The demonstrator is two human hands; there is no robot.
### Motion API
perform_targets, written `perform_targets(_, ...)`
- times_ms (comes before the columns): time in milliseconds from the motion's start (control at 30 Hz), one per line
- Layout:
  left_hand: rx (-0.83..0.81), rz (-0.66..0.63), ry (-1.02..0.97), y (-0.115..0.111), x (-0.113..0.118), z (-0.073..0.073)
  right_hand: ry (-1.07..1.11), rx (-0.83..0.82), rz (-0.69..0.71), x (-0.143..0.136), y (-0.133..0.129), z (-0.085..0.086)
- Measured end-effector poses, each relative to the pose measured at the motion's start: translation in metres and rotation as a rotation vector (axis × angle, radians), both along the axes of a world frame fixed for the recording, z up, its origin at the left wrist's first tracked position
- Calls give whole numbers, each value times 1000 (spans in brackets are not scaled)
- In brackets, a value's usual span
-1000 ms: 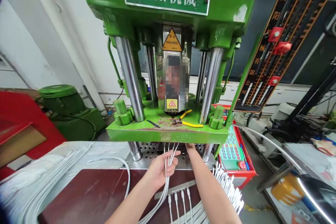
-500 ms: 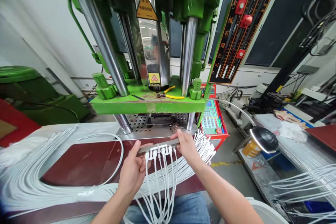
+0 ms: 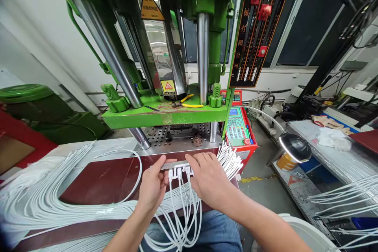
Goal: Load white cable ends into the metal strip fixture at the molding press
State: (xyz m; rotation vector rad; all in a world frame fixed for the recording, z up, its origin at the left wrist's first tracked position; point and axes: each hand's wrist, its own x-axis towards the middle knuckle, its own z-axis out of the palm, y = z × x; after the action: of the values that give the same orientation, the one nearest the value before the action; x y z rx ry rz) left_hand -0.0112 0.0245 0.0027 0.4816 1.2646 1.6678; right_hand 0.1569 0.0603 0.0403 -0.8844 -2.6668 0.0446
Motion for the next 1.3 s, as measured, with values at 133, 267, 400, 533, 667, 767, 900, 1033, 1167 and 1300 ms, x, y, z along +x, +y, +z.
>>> perform_targets(133,6,1,61,-2,2,-1,-23,62,-30,-5,3,-8)
perform_targets(267,-3,-16,40,-3,-1,-3,11,9,-12,0,12,-8)
perform_targets(400,-23,-23,25,-2,-2,-5,70,-154,-46,3,16,-1)
perform_targets(533,-19,-9,61,0,2,-6,139,-100,43,-4,4,6)
perform_targets(667,15,-50,116,2,8,-11,76,-29,18,-18,-8,4)
perform_targets(767,29,-112,174,2,10,-17,24,-13,4,-22,-11,-2)
perform_targets(900,23,-211,240,1,12,-22,77,-127,-44,-12,-4,0)
perform_targets(1033,-24,-243,239,-3,15,-21,242,-366,-227,24,15,6)
perform_targets(1167,-91,-219,168,-4,15,-21,186,-196,-534,100,28,-19)
perform_targets(1300,-146,-237,110,3,16,-24,-270,-461,-974,196,5,-69)
